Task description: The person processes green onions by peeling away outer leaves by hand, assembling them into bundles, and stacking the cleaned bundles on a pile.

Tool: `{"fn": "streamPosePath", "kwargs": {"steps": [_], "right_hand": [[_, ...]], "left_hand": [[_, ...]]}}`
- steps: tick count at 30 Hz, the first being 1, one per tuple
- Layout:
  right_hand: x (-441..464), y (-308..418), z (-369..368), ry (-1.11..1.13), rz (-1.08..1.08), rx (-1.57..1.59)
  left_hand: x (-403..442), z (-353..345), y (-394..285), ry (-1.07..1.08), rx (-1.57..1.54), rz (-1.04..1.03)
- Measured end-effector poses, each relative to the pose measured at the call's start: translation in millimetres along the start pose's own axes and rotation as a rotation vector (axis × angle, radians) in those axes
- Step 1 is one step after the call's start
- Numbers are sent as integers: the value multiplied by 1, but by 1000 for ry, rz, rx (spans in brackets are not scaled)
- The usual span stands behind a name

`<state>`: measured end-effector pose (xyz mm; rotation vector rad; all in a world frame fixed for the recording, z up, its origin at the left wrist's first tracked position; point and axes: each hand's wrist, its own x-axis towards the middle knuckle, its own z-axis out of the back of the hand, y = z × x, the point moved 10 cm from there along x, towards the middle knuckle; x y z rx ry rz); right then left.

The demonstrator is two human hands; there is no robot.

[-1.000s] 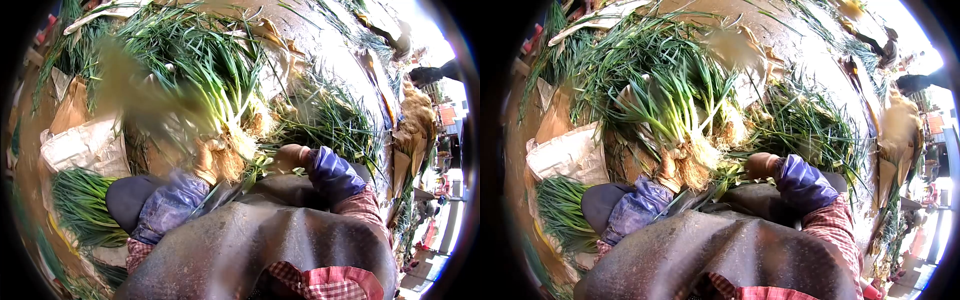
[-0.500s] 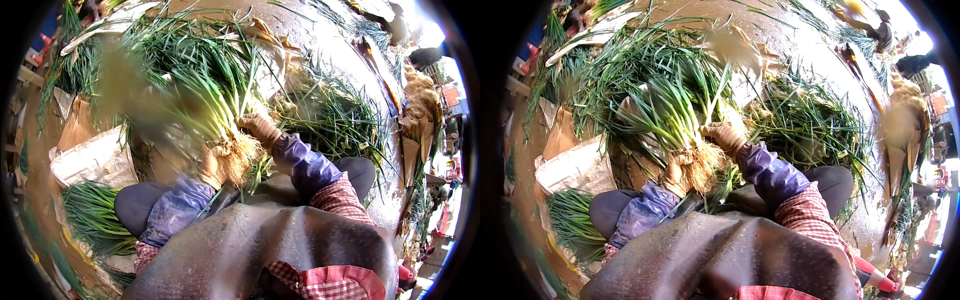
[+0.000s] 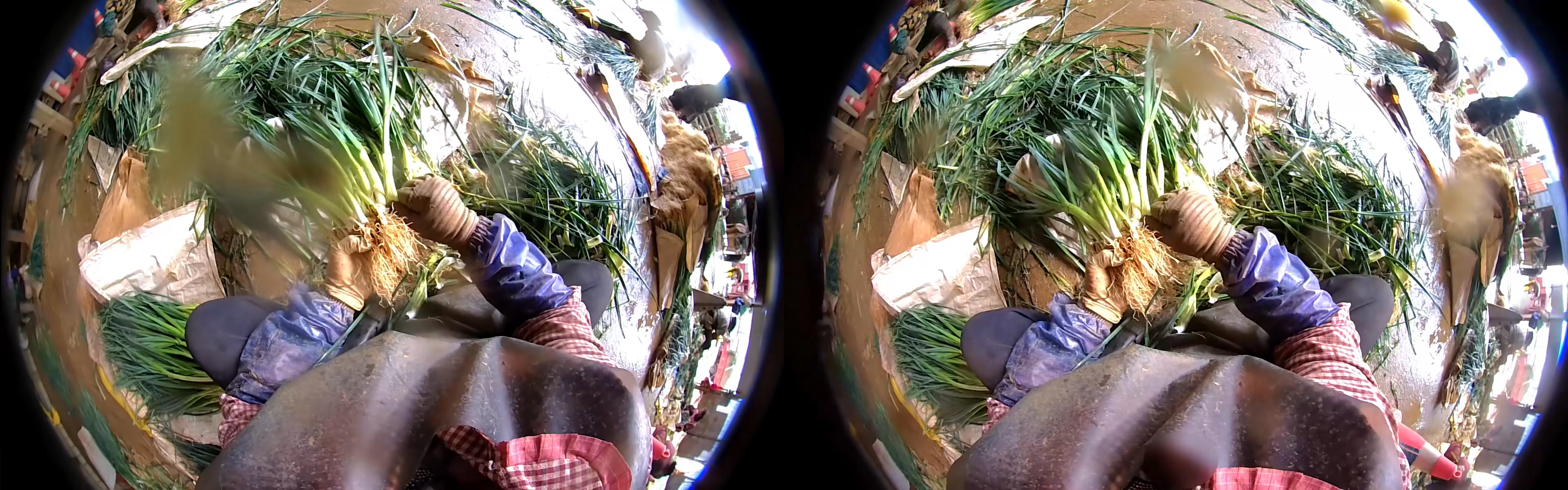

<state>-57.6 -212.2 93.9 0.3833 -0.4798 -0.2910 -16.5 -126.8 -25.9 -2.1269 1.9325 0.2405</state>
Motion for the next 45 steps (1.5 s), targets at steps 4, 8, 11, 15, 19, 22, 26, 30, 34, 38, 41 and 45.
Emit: {"fn": "streamPosePath", "kwargs": {"steps": [4,8,11,15,19,22,26,30,34,38,41,45], "right_hand": [[-1,12,3,87,146,-67],[-4,29,-2,137,261,-20],[-11,51,-2,345,167,62],[-118,-63,-38,928,-112,-273],[-196,-143,19,1170,-520,-706],[-189,-139,0,726,-871,182],[-139,-73,-28,412,-996,1031],[-114,-19,-52,382,-790,1107],[-118,9,-66,465,-529,932],[-121,-6,-62,344,-393,755],[-104,-15,-20,81,-598,920],[-112,-22,10,-89,-887,1521]], "left_hand": [[1,15,-2,-12,68,-7],[-7,-16,2,61,29,47],[-1,-10,-14,140,241,-65],[14,30,-10,-17,45,-47],[19,36,2,43,265,119],[13,32,2,-6,421,-45],[13,29,37,-158,535,-11],[28,107,83,-217,706,193],[25,82,86,-172,896,244],[4,3,77,-137,858,166],[8,-40,74,194,796,6],[-3,-54,59,207,910,-65]]}}
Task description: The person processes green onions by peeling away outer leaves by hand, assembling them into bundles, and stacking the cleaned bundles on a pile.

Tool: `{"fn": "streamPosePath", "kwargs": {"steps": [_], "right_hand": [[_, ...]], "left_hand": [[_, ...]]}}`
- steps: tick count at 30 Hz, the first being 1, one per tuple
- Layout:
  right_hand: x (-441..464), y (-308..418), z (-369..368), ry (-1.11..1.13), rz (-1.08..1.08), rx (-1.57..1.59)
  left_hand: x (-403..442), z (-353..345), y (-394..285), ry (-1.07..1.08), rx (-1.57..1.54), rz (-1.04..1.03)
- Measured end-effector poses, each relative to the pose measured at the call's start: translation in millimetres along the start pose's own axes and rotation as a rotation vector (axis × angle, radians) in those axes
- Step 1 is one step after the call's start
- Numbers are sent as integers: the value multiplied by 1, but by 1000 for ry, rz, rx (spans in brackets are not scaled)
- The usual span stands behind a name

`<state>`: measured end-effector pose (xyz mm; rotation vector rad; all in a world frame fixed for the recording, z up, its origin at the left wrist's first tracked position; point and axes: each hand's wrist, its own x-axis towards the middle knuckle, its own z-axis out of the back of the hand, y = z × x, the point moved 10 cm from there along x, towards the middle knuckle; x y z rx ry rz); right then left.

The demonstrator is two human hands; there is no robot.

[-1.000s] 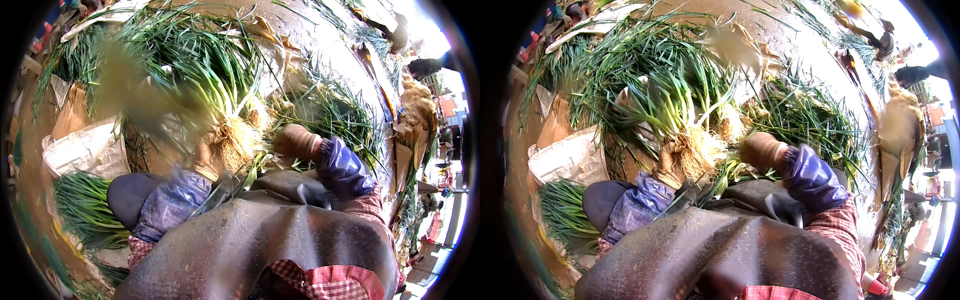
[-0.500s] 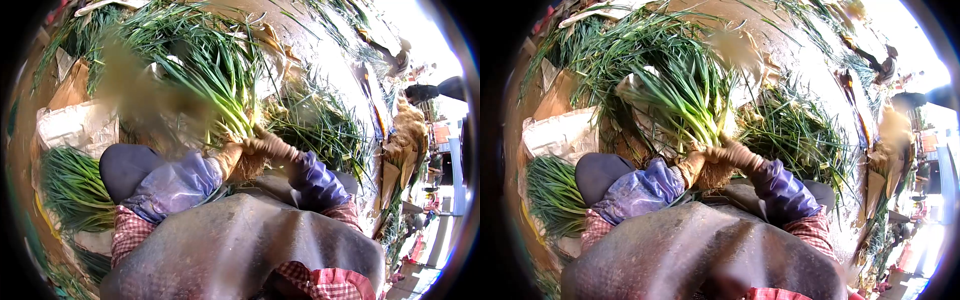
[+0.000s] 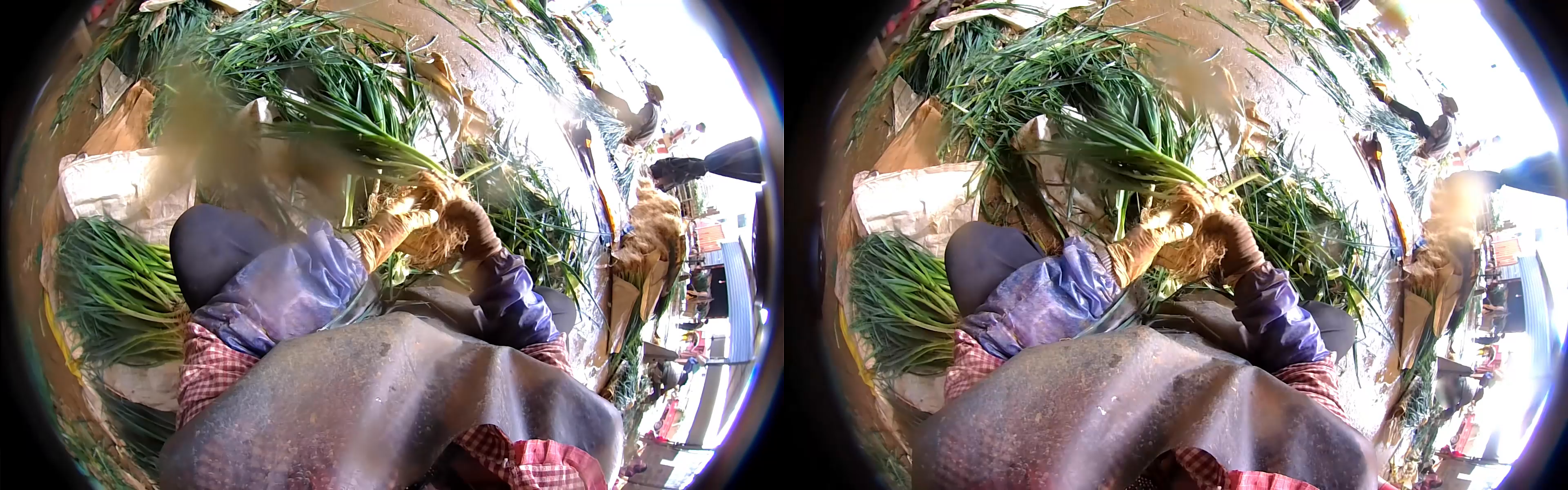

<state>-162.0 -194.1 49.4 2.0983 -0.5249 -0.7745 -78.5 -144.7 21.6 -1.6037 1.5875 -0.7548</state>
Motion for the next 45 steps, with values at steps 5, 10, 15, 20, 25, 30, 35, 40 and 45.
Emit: {"fn": "streamPosePath", "kwargs": {"steps": [5,10,15,20,25,30,35,40,45], "right_hand": [[0,-9,62,-130,52,142],[-29,5,18,-129,26,86],[-36,3,29,-184,20,-13],[-39,12,-10,-14,41,-91],[-31,-1,6,-168,61,-302],[-10,-19,41,-149,188,-600],[-16,-28,31,-301,39,-93],[4,-47,52,-146,-20,43],[1,-23,-4,-150,36,283]], "left_hand": [[-5,94,28,-539,144,198],[27,111,39,-442,327,189],[43,92,56,-265,-495,91],[28,43,48,-222,-508,198],[-9,-18,4,83,270,111],[-7,-35,19,315,1789,-44],[-26,-54,5,222,1846,68],[-31,-65,-5,184,1817,-86],[-47,-93,9,363,1630,-103]]}}
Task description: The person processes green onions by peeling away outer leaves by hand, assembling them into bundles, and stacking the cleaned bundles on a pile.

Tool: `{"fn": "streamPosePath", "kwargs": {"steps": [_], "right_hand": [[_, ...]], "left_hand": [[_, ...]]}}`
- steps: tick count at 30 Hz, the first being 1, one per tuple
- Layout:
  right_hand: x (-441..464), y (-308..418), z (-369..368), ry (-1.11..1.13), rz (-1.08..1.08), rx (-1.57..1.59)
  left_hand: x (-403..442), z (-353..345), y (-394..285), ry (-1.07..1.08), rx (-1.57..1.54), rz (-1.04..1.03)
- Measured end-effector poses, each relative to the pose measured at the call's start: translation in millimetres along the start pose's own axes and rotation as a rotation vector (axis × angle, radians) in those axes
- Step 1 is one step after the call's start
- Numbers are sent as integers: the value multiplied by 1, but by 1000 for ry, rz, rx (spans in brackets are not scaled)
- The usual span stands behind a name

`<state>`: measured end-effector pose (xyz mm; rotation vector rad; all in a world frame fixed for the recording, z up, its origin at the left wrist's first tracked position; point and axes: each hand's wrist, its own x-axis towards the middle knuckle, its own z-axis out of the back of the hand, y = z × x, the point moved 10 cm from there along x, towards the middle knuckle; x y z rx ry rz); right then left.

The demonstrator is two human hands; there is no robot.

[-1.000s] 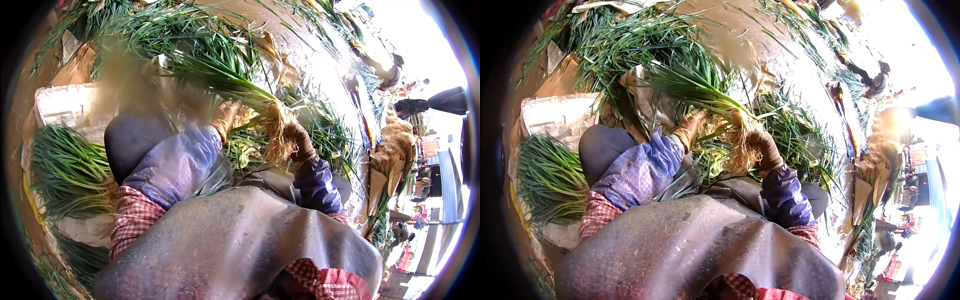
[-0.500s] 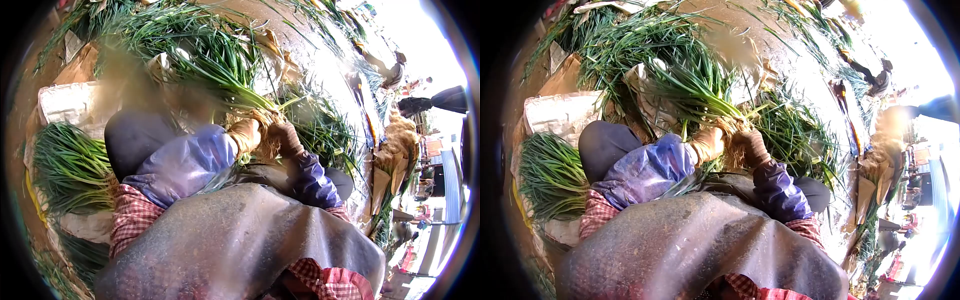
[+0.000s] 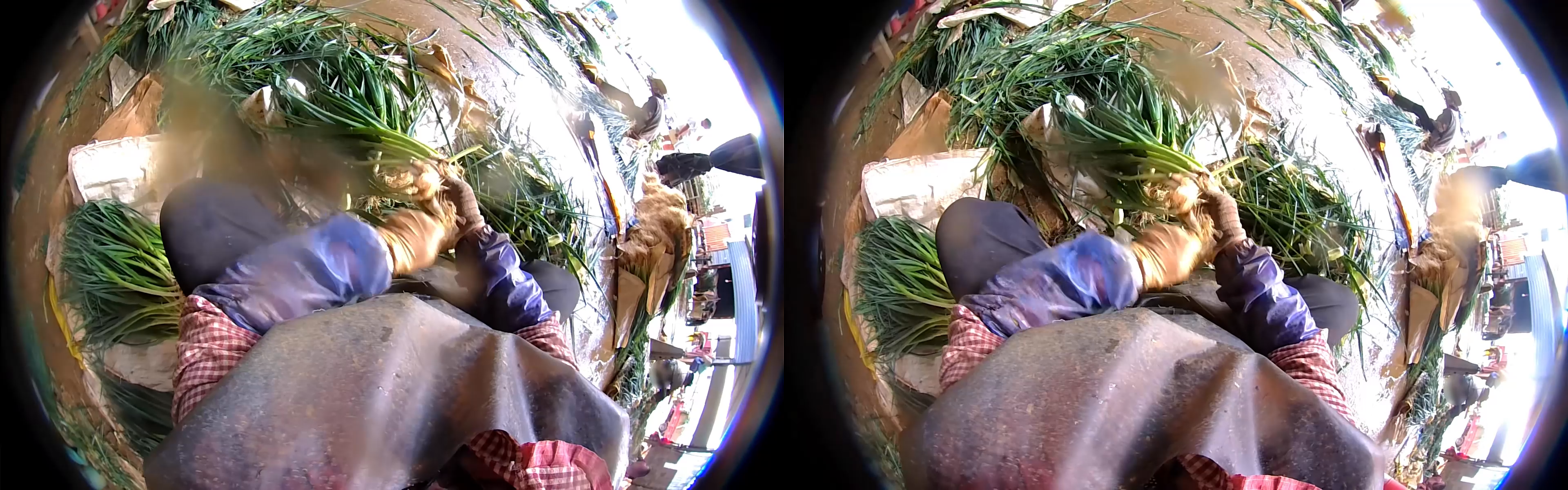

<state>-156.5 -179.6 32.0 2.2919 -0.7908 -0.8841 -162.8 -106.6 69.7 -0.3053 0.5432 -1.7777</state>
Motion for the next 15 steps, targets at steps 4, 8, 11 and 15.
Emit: {"fn": "streamPosePath", "kwargs": {"steps": [4,8,11,15], "right_hand": [[73,8,65,-25,68,-163],[2,59,12,-168,43,-226],[-10,80,13,44,20,-227],[-8,80,62,321,-34,-159]], "left_hand": [[-16,-46,-101,-35,36,-586],[6,-45,-12,-75,-352,-299],[11,-62,42,-102,-450,-101],[-4,-24,35,-331,-632,-162]]}}
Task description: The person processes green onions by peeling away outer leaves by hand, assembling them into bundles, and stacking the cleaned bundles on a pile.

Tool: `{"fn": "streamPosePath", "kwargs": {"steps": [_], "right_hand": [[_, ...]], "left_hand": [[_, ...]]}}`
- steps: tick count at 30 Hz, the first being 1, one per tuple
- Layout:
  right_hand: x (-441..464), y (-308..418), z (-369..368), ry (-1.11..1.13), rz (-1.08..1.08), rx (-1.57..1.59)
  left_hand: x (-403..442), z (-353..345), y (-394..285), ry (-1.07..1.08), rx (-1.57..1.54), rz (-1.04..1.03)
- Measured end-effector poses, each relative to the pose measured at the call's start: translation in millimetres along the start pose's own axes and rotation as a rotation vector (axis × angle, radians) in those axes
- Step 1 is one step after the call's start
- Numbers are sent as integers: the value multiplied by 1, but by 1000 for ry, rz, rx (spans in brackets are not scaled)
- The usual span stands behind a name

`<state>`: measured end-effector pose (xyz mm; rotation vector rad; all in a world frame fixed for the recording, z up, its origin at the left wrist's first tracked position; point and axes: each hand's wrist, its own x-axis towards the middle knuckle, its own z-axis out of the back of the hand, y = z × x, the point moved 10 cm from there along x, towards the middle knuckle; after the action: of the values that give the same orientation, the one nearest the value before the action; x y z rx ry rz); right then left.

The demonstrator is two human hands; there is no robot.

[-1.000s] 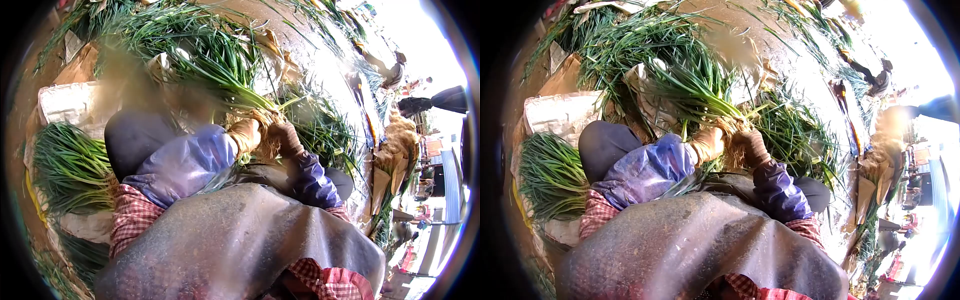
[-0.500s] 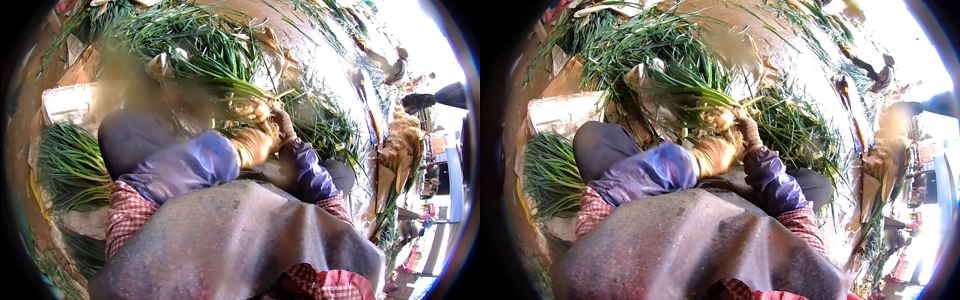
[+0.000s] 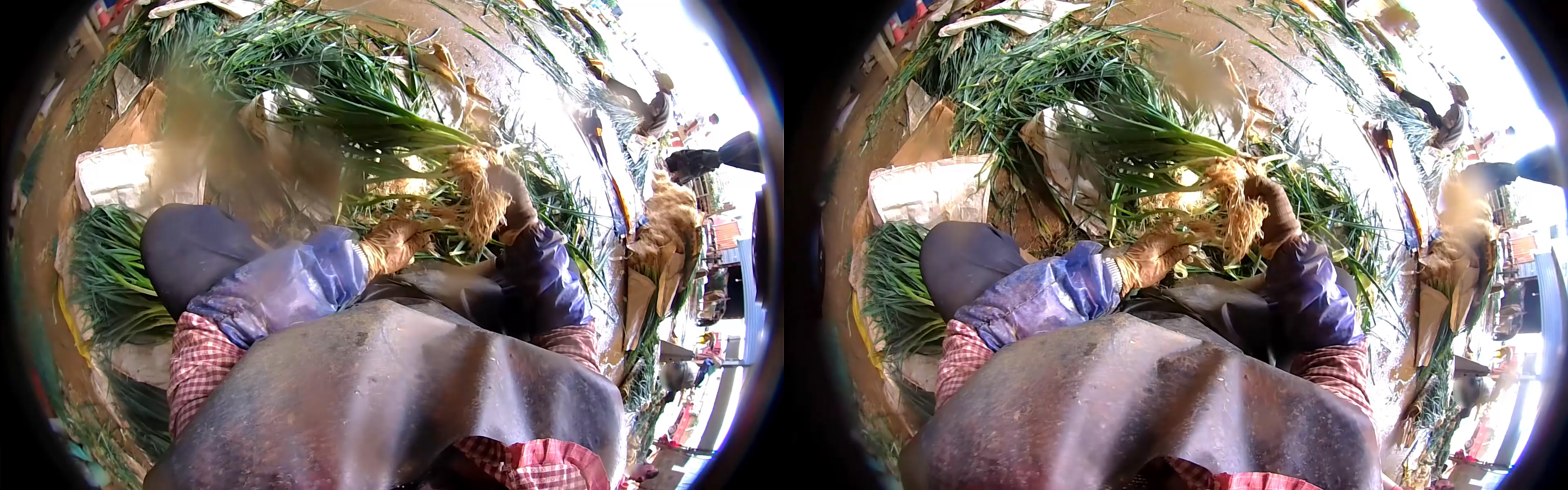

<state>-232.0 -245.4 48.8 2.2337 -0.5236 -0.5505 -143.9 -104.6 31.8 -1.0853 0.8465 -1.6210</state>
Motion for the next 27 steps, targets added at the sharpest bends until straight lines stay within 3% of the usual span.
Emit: {"fn": "streamPosePath", "kwargs": {"steps": [1,3,5,8,10,12,14,17,19,20,21,22,24,26,27], "right_hand": [[-13,-3,-31,52,-18,86],[-12,-18,-37,-21,-36,-98],[-19,-37,-48,-101,-150,23],[-15,-69,-46,-64,-237,88],[-11,-87,-31,-80,-219,89],[-18,-75,-87,-43,-211,50],[-15,-82,-91,-16,-218,31],[-7,-99,-76,-42,-219,70],[-3,-97,-94,-38,-246,260],[1,-97,-89,-72,-259,261],[4,-97,-81,-106,-268,261],[8,-96,-74,-79,-253,236],[11,-93,-67,-73,-222,290],[11,-87,-69,-114,-168,302],[19,-84,-62,-159,-123,307]], "left_hand": [[-4,11,-11,-128,132,-123],[-6,13,-11,-82,82,1],[-5,0,3,-2,158,14],[-8,-28,27,246,556,250],[-11,-35,17,352,621,153],[-13,-62,58,464,930,299],[-13,-39,33,242,802,213],[-13,-10,12,53,644,295],[-29,-41,40,634,857,421],[-33,-46,36,642,791,425],[-41,-73,57,766,864,343],[-31,-67,20,552,1257,44],[-36,-60,-30,543,1692,-315],[-41,-65,-52,599,1714,-457],[-43,-63,-51,665,1422,-351]]}}
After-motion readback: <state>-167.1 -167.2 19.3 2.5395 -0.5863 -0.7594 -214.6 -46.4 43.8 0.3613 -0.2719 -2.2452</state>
